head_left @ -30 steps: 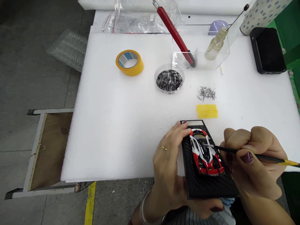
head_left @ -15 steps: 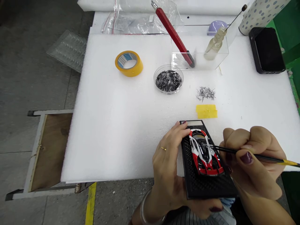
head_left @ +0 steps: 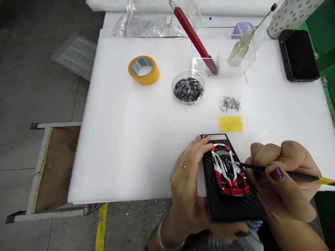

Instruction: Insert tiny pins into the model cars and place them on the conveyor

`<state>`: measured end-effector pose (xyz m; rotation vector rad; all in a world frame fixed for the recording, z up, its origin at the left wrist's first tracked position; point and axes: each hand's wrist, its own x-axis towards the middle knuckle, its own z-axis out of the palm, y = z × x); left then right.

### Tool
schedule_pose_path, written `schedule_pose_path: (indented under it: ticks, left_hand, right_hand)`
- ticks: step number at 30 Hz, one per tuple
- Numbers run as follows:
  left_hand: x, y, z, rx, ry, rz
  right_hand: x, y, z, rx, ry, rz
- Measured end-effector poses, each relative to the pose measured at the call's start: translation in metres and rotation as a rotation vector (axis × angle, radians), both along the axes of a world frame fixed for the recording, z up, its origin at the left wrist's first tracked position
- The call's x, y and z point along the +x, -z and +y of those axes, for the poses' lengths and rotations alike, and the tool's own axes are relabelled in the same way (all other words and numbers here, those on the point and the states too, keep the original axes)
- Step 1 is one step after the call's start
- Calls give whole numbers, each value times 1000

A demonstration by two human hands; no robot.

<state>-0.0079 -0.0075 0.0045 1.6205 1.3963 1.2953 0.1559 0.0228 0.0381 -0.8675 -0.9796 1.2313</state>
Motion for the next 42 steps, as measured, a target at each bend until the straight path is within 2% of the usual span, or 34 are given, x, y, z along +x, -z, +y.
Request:
schedule_pose_path:
  ticks: [27,32,38,42]
  left_hand:
    - [-2,1,2,43,17,-29]
    - [-2,3,3,59,15,-18]
    - [1,0,2,42,5,-8]
    - [-2,-7,1,-1,42,13]
  right_hand:
    - [-1,0,-1,-1,13,-4]
    - [1,3,2,11,54,-5]
    - [-2,7,10,32,27,45]
    - [-1,11,9,64,151,-12]
